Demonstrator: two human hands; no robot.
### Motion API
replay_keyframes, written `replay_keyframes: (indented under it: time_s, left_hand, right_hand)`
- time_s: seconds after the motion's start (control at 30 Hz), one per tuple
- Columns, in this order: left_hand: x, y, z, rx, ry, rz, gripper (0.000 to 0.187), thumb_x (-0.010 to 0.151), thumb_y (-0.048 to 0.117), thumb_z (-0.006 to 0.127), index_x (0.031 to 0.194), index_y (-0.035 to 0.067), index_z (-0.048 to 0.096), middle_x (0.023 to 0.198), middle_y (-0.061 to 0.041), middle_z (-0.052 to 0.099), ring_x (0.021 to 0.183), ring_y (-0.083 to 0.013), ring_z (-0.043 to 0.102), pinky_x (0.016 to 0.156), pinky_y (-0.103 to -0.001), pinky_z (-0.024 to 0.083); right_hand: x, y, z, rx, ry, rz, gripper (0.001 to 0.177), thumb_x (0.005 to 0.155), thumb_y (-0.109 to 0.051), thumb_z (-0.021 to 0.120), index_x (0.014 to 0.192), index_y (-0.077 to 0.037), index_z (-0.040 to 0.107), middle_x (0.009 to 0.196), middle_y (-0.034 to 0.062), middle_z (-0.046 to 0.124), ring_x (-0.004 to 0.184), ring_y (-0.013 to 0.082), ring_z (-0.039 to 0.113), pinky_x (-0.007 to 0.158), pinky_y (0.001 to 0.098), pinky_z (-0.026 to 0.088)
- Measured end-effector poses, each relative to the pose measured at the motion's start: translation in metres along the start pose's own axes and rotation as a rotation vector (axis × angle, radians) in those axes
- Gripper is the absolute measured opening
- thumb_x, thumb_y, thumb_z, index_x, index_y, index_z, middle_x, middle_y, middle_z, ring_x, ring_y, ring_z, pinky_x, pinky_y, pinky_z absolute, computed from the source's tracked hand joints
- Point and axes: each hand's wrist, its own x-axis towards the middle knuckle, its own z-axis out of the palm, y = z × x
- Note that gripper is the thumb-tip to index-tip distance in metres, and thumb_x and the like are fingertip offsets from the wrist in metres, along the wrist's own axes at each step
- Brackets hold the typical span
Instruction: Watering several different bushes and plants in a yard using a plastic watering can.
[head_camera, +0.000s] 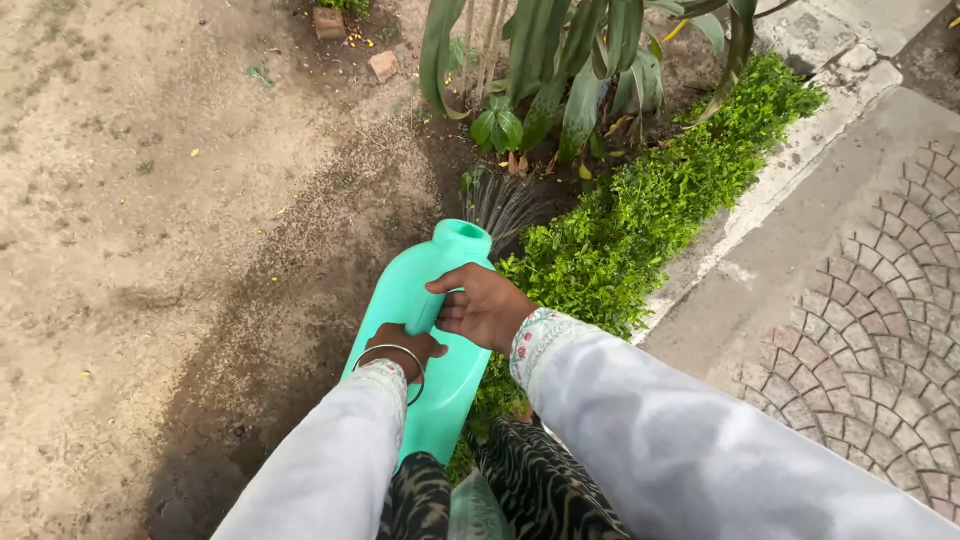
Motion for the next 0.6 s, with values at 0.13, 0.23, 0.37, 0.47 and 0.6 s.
replay_keyframes:
  time_s: [0.13, 0.23, 0.37, 0.47, 0.6]
  left_hand:
    - [0.004, 0.0, 0.002, 0.031, 0.012, 0.017, 0.047, 0.073, 0.038, 0.086, 0.096, -0.002, 0.076, 0.077, -0.016, 0.077, 0.076, -0.0292, 0.076, 0.08, -0.043, 0.058]
    - [0.005, 0.0, 0.011, 0.041, -0.009, 0.026, 0.049, 0.072, 0.038, 0.085, 0.1, -0.002, 0.077, 0.086, -0.019, 0.08, 0.084, -0.0311, 0.079, 0.084, -0.044, 0.058]
    - [-0.022, 0.001, 0.02, 0.008, 0.178, 0.045, 0.054, 0.07, 0.04, 0.085, 0.116, 0.014, 0.076, 0.111, -0.017, 0.075, 0.105, -0.0355, 0.071, 0.095, -0.046, 0.054]
    - [-0.025, -0.001, 0.027, -0.049, 0.206, 0.028, 0.053, 0.068, 0.039, 0.085, 0.115, 0.016, 0.077, 0.113, -0.016, 0.076, 0.107, -0.0354, 0.071, 0.096, -0.045, 0.053]
    - [-0.028, 0.002, 0.031, -0.207, 0.179, 0.039, 0.035, 0.072, 0.033, 0.071, 0.096, 0.013, 0.086, 0.098, -0.018, 0.082, 0.093, -0.0353, 0.078, 0.087, -0.046, 0.058]
  right_hand:
    - [0.007, 0.004, -0.01, 0.05, 0.011, -0.012, 0.03, 0.08, -0.003, 0.07, 0.109, 0.0, 0.063, 0.105, 0.0162, 0.072, 0.098, 0.0313, 0.066, 0.094, 0.0438, 0.053]
    - [0.0, 0.002, -0.013, 0.044, 0.013, -0.043, 0.03, 0.079, -0.006, 0.073, 0.107, -0.005, 0.062, 0.102, 0.0137, 0.071, 0.1, 0.0299, 0.064, 0.098, 0.0439, 0.05]
    - [-0.018, -0.001, -0.009, -0.007, 0.058, -0.047, 0.036, 0.078, -0.03, 0.072, 0.109, -0.013, 0.064, 0.102, 0.0079, 0.073, 0.103, 0.0232, 0.062, 0.101, 0.0368, 0.038]
    - [-0.018, 0.013, -0.007, -0.008, 0.091, -0.06, 0.037, 0.078, -0.035, 0.071, 0.107, -0.015, 0.063, 0.104, 0.0042, 0.071, 0.102, 0.0213, 0.06, 0.098, 0.0379, 0.037]
    - [-0.027, 0.019, 0.0, -0.176, -0.048, 0.013, 0.037, 0.078, -0.038, 0.071, 0.108, -0.016, 0.067, 0.105, -0.0007, 0.074, 0.089, 0.0206, 0.056, 0.079, 0.0353, 0.036]
